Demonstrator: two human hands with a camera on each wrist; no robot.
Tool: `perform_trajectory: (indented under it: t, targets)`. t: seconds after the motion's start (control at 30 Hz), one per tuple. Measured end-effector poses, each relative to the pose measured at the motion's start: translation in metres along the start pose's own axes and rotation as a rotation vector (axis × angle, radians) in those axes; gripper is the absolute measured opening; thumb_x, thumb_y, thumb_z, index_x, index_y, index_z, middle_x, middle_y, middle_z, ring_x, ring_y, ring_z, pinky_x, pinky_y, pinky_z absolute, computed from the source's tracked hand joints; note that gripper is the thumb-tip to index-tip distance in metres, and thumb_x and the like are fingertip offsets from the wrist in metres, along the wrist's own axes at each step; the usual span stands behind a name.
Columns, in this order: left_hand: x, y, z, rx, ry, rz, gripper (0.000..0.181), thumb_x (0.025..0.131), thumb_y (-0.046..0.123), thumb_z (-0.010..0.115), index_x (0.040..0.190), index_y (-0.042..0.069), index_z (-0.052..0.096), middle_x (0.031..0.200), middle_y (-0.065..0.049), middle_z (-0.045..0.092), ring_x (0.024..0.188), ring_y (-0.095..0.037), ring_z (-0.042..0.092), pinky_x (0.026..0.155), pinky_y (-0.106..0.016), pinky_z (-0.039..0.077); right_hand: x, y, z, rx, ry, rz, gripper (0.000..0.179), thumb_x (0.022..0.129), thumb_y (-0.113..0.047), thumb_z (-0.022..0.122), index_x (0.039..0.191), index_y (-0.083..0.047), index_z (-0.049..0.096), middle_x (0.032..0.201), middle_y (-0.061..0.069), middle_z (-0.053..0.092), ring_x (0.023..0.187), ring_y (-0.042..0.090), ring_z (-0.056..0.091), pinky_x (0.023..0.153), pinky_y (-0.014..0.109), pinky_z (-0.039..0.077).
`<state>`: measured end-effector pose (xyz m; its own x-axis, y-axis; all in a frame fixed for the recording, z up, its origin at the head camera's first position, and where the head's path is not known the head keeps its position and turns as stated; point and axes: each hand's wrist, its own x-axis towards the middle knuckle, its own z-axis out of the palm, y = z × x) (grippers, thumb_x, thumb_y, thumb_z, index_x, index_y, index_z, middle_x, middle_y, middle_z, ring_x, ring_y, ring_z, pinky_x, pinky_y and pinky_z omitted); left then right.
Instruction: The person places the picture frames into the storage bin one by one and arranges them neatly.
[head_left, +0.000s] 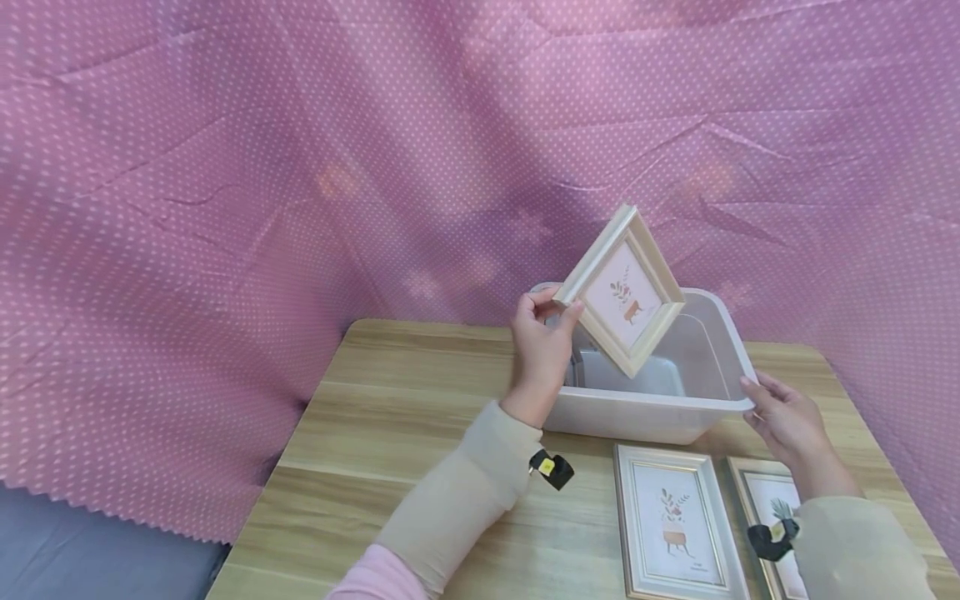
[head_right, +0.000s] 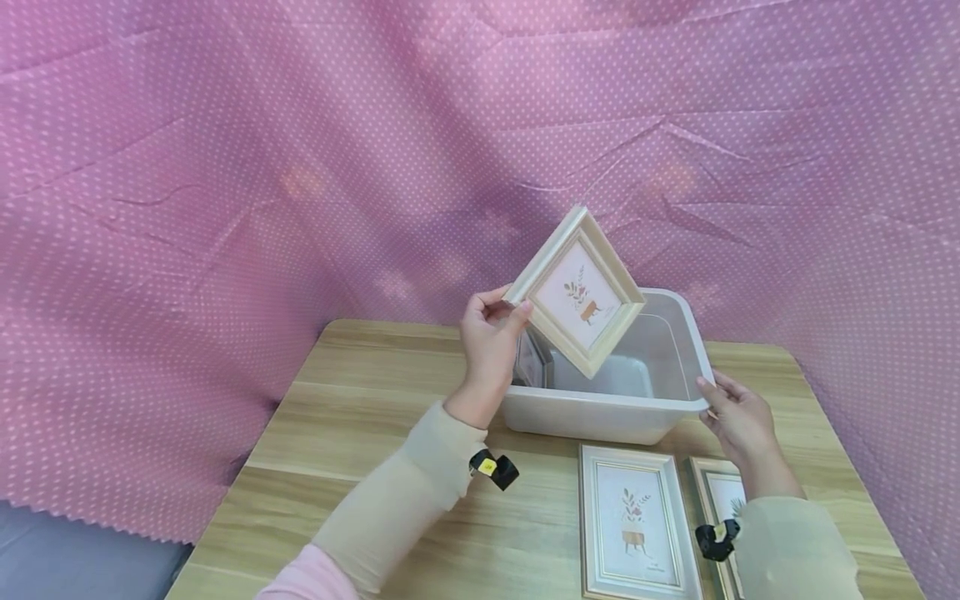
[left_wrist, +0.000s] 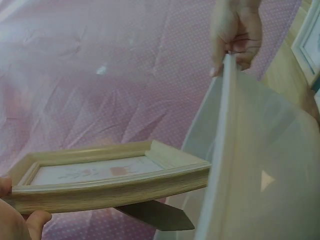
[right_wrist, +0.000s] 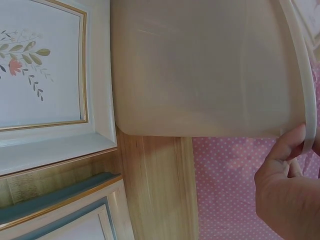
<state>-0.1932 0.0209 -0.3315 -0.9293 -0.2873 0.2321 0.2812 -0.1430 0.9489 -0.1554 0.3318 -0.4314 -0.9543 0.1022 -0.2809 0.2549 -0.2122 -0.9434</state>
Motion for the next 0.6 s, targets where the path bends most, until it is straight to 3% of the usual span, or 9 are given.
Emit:
perform_trajectory:
  t: [0.07, 0.2, 0.3, 0.47, 0.6]
  targets:
    - [-0.004, -0.006, 0.0, 0.063, 0.017, -0.002, 0.032, 0.08, 0.003, 0.074, 0.108, 0.003, 0.058, 0.098, -0.003, 0.061, 0.091, -0.017, 0.059, 0.074, -0.025, 0.056, 0.0, 0.0, 0.0, 0.014, 0.0, -0.004, 0.045, 0.089, -0.022, 0.068, 0.13, -0.02, 0.05, 0.096, -0.014, 0.06, 0.084, 0.003, 0.057, 0.071, 0.014, 0.051]
    - [-0.011, -0.018, 0.003, 0.107, 0.049, -0.005, 0.032, 0.081, 0.006, 0.074, 0.109, 0.005, 0.059, 0.098, -0.002, 0.06, 0.092, -0.018, 0.057, 0.071, -0.025, 0.056, 0.0, -0.001, 0.0, 0.056, -0.006, -0.017, 0.026, 0.09, -0.018, 0.067, 0.114, -0.024, 0.06, 0.092, -0.012, 0.06, 0.081, 0.004, 0.056, 0.068, 0.015, 0.051]
    - [-0.014, -0.028, 0.005, 0.14, 0.094, 0.03, 0.032, 0.078, 0.005, 0.076, 0.105, 0.004, 0.06, 0.096, -0.001, 0.059, 0.09, -0.017, 0.057, 0.071, -0.026, 0.055, -0.001, -0.002, 0.0, 0.069, -0.009, -0.023, 0.017, 0.091, -0.015, 0.066, 0.103, -0.027, 0.064, 0.091, -0.011, 0.06, 0.08, 0.005, 0.056, 0.067, 0.015, 0.052]
    - [-0.023, -0.041, 0.009, 0.26, 0.168, 0.054, 0.031, 0.075, 0.011, 0.079, 0.101, 0.009, 0.062, 0.091, 0.004, 0.061, 0.086, -0.014, 0.058, 0.07, -0.026, 0.051, -0.001, -0.002, 0.0, 0.052, -0.001, -0.012, 0.026, 0.093, -0.013, 0.062, 0.118, -0.021, 0.058, 0.091, -0.013, 0.059, 0.081, 0.004, 0.055, 0.067, 0.015, 0.052]
    - [-0.029, -0.051, 0.01, 0.24, 0.172, 0.068, 0.031, 0.075, 0.007, 0.079, 0.101, 0.006, 0.061, 0.092, 0.001, 0.06, 0.084, -0.015, 0.059, 0.07, -0.024, 0.055, -0.001, -0.002, 0.0, 0.06, -0.001, -0.007, 0.02, 0.093, -0.014, 0.062, 0.112, -0.023, 0.061, 0.09, -0.011, 0.06, 0.08, 0.004, 0.055, 0.067, 0.015, 0.052]
